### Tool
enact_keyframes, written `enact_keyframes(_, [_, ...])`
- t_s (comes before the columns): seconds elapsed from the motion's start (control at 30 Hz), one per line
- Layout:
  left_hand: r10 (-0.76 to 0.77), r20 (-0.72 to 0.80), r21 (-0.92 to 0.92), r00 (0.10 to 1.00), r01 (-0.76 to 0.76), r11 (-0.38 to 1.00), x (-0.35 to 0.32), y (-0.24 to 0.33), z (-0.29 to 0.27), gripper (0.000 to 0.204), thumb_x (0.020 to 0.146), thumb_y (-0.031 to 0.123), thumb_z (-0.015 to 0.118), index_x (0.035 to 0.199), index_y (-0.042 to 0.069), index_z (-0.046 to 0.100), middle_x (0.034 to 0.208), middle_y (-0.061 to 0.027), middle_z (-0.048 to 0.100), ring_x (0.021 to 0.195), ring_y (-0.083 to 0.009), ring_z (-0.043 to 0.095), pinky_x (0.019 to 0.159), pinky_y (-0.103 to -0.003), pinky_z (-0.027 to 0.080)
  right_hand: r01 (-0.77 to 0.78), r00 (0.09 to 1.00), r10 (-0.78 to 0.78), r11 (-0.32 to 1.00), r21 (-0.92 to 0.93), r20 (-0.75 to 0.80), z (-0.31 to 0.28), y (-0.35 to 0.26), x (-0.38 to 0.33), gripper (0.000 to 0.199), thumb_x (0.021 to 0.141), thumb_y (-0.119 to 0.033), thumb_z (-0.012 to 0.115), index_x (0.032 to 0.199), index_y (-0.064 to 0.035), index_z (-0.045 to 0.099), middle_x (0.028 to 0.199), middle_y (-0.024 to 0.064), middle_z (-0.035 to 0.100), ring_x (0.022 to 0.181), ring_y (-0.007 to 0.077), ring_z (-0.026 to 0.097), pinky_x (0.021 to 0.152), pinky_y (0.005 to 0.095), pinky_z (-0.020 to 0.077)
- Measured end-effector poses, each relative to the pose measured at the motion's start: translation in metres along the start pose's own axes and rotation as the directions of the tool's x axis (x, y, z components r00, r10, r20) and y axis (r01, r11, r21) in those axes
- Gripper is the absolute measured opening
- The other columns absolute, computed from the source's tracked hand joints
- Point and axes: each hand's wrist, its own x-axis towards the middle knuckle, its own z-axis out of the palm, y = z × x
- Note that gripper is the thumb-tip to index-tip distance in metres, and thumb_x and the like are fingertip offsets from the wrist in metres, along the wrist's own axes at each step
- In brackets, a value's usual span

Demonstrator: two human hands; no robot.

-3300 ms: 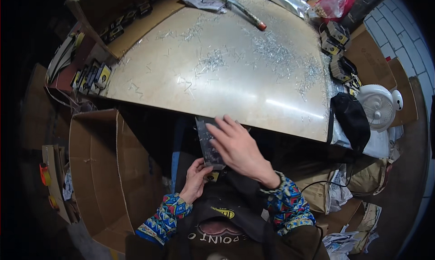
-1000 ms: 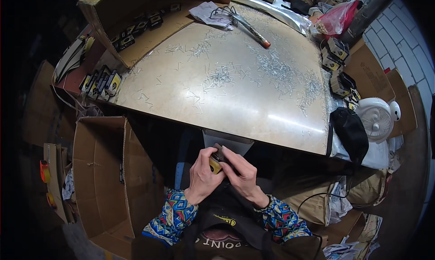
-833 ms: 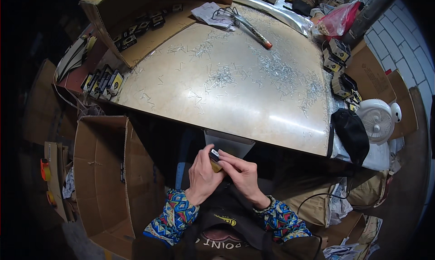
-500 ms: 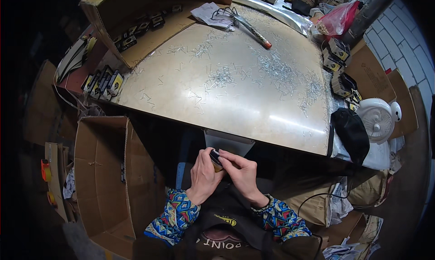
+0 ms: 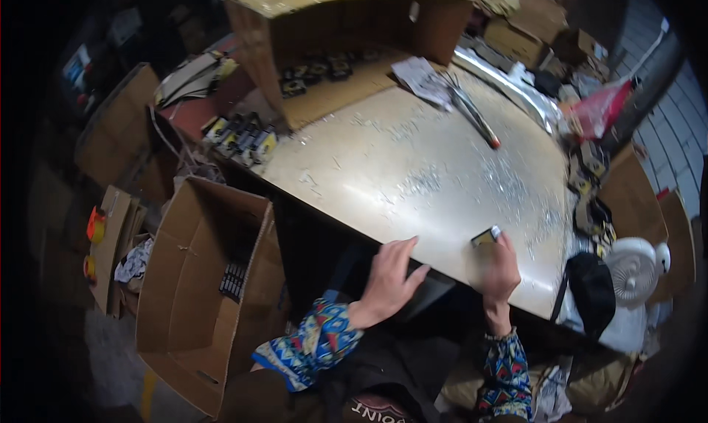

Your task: Packaging small industrial components into individual boxes and placing them into larger shipping cartons.

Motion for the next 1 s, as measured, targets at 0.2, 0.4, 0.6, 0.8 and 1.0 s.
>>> enact_keyframes(0.2, [0.050, 0.003, 0.010, 0.999, -0.050, 0.999, 0.063, -0.021, 0.010, 0.038, 0.092, 0.018, 0.056, 0.126, 0.000, 0.050, 0.103, -0.0193, 0.053, 0.098, -0.0359, 0.051, 0.087, -0.043, 0.041, -0.221, 0.975, 0.173, 0.835, 0.504, 0.141, 0.046, -0.056, 0.016, 0.031, 0.090, 0.003, 0.061, 0.120, 0.0018, 0.062, 0.124, 0.0199, 0.063, 0.110, 0.0306, 0.064, 0.091, 0.0364, 0.0512])
enact_keyframes(0.4, [0.350, -0.203, 0.889, 0.915, 0.022, 0.457, 0.116, -0.154, -0.133, 0.027, 0.081, 0.003, 0.053, 0.108, -0.001, 0.055, 0.099, -0.0153, 0.055, 0.093, -0.0303, 0.053, 0.078, -0.041, 0.046, -0.044, 0.923, -0.037, 0.979, 0.200, 0.383, 0.048, -0.018, 0.016, 0.030, 0.091, -0.006, 0.061, 0.120, 0.0027, 0.062, 0.130, 0.0229, 0.057, 0.121, 0.0374, 0.054, 0.102, 0.0392, 0.0443])
enact_keyframes(0.6, [-0.143, -0.237, 0.875, 0.961, 0.275, 0.400, 0.262, -0.242, -0.104, 0.015, 0.088, 0.007, 0.052, 0.099, 0.003, 0.062, 0.099, -0.0144, 0.065, 0.093, -0.0318, 0.066, 0.077, -0.045, 0.056, 0.206, 0.832, -0.211, 0.976, 0.068, 0.513, 0.079, -0.033, 0.044, 0.035, 0.095, -0.020, 0.059, 0.126, -0.0038, 0.059, 0.138, 0.0229, 0.049, 0.133, 0.0401, 0.042, 0.110, 0.0544, 0.0307])
enact_keyframes(0.8, [-0.612, -0.100, 0.954, 0.785, 0.250, 0.165, 0.344, -0.386, -0.188, 0.036, 0.095, 0.026, 0.045, 0.118, 0.010, 0.067, 0.133, -0.0189, 0.056, 0.126, -0.0332, 0.051, 0.103, -0.052, 0.042, 0.180, 0.853, -0.049, 0.962, -0.205, 0.519, 0.063, 0.025, 0.083, 0.035, 0.094, -0.021, 0.060, 0.126, -0.0060, 0.059, 0.139, 0.0205, 0.048, 0.133, 0.0397, 0.039, 0.109, 0.0531, 0.0320])
enact_keyframes(1.0, [-0.612, -0.327, 0.710, 0.720, 0.615, 0.344, 0.353, -0.418, -0.151, 0.051, 0.090, 0.028, 0.048, 0.139, 0.014, 0.046, 0.146, -0.0210, 0.040, 0.137, -0.0425, 0.031, 0.112, -0.063, 0.017, -0.123, 0.889, 0.259, 0.930, -0.347, 0.379, 0.056, 0.085, 0.092, 0.034, 0.093, -0.021, 0.062, 0.125, -0.0110, 0.061, 0.138, 0.0196, 0.049, 0.125, 0.0400, 0.044, 0.103, 0.0462, 0.0377])
